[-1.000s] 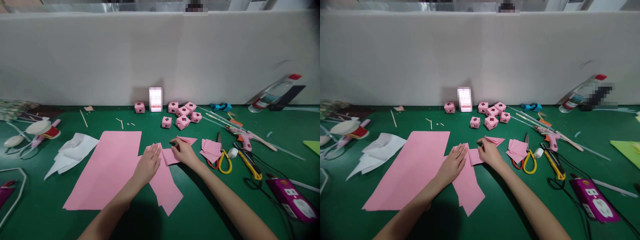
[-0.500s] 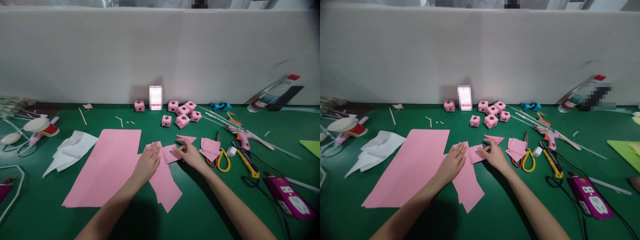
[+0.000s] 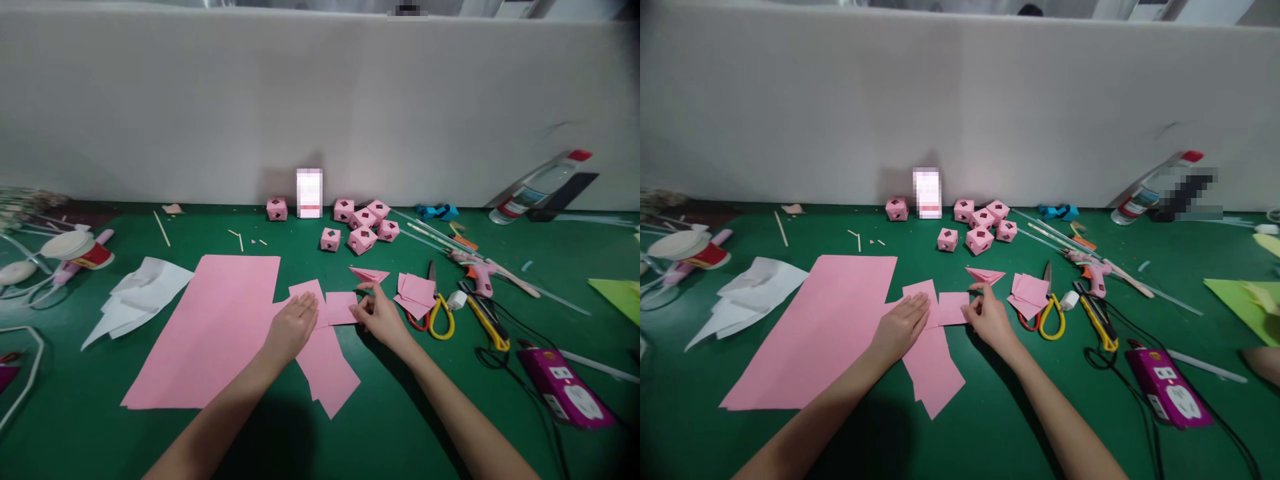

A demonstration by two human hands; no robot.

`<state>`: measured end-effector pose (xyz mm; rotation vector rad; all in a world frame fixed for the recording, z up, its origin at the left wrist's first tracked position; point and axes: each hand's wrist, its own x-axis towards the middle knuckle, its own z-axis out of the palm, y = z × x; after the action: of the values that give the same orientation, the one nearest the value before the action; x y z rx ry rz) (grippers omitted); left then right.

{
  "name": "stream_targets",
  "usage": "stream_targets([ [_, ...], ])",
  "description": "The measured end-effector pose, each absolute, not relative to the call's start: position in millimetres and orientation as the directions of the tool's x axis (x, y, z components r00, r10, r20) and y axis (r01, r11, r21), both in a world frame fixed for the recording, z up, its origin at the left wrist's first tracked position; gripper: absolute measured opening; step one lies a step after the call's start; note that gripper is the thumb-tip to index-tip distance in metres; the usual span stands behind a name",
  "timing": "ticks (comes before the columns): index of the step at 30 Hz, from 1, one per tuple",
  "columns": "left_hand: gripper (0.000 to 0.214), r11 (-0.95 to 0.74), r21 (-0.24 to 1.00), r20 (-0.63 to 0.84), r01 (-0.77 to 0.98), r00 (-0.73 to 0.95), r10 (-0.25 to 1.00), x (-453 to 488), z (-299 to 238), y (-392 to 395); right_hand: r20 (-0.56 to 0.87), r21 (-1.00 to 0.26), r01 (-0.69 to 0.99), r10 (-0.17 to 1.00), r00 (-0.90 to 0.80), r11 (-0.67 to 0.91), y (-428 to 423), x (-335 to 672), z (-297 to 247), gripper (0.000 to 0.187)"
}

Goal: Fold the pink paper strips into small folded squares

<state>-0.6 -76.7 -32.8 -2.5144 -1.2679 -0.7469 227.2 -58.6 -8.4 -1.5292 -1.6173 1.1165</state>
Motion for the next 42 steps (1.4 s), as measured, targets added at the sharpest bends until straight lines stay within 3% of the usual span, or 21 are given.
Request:
stream_targets([
  [6, 0.035, -0.577, 0.087, 0.534, 0.812, 0.451, 0.715, -1, -31, -78, -0.213, -0.914, 0.377, 0.969, -0.125, -0.152, -65, 231, -4, 0.050],
  [13, 0.035, -0.578, 0.103, 0.520, 0.809, 0.452, 0.725, -1, -29, -79, -0.175, -0.939, 0.319, 0.977, -0.125, -0.128, -69, 235, -11, 0.045],
  [29, 0.036, -0.579, 0.112, 0.504, 0.808, 0.456, 0.734, -2, -30, -78, -0.105, -0.907, 0.419, 0.985, -0.138, -0.038, -72, 231, -10, 0.038],
  [35, 0.036, -0.579, 0.115, 0.507, 0.807, 0.453, 0.733, -2, -29, -79, -0.187, -0.950, 0.285, 0.965, -0.185, -0.129, -72, 239, -9, 0.043],
  [42, 0.032, -0.599, 0.167, 0.497, 0.783, 0.458, 0.737, -4, -21, -77, -0.137, -0.983, 0.144, 0.979, -0.149, -0.116, -73, 235, -9, 0.045],
])
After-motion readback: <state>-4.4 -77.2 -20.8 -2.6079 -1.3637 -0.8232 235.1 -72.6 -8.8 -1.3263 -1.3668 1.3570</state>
